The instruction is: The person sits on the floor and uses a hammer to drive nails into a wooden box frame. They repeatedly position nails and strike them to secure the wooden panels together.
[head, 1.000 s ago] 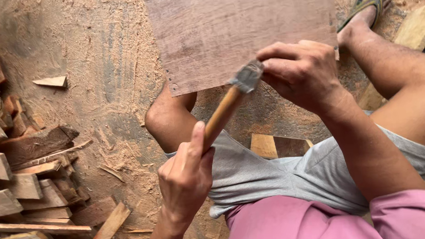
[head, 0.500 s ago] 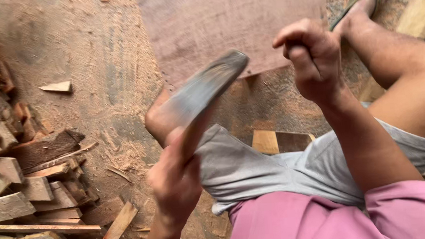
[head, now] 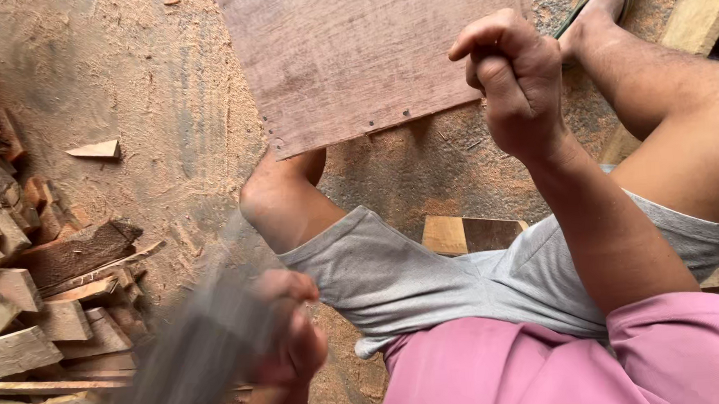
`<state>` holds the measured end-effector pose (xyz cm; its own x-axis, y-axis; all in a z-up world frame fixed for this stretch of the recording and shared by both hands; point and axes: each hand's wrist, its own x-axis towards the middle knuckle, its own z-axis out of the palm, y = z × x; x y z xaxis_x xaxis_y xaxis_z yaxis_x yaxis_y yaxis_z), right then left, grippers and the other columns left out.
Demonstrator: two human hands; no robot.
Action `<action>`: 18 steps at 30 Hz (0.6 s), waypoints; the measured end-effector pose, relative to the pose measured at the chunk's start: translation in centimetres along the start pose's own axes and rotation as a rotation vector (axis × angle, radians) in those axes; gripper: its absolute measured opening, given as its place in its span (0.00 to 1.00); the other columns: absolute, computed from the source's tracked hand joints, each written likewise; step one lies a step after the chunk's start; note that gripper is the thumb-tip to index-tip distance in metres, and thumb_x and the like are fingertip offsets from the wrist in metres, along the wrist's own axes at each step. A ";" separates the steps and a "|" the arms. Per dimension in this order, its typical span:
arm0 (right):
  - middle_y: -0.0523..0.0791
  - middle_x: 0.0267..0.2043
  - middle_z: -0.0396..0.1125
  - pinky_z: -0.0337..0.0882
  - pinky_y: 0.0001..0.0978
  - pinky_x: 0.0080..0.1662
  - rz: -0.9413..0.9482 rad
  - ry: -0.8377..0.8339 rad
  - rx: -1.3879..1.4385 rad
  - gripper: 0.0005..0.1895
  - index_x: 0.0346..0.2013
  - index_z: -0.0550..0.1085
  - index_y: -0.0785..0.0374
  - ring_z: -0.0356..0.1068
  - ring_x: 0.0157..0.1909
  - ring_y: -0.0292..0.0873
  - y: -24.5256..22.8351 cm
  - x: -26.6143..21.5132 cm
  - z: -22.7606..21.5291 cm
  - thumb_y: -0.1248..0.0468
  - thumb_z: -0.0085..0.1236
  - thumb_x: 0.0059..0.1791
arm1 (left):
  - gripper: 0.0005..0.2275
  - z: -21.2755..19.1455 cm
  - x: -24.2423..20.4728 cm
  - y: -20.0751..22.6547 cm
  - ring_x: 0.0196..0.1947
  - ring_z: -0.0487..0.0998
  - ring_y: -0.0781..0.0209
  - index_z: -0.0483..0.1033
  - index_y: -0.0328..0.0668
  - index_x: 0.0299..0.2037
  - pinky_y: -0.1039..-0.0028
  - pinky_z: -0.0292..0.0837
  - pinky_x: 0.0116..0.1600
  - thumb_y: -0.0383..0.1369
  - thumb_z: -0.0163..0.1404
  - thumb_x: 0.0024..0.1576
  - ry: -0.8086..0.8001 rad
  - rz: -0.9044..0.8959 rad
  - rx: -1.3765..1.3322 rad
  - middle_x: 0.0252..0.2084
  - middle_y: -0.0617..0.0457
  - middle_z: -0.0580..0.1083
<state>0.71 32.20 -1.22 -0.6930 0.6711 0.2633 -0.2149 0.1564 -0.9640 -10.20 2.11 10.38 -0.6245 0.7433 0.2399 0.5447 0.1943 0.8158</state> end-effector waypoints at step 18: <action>0.39 0.29 0.59 0.58 0.20 0.33 -0.070 -0.026 0.013 0.11 0.45 0.73 0.68 0.56 0.29 0.28 -0.5 2.3 0.2 0.74 0.40 0.58 | 0.20 1.6 3.5 0.0 0.29 0.78 0.45 0.72 0.33 0.62 0.59 0.74 0.34 0.30 0.55 0.60 -0.214 -0.046 0.477 0.35 0.42 0.77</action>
<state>-0.90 33.53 -0.11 -0.6936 0.6399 0.3308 -0.2722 0.1923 -0.9428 -11.46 5.71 10.38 -0.5524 0.8317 0.0560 0.7452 0.4627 0.4802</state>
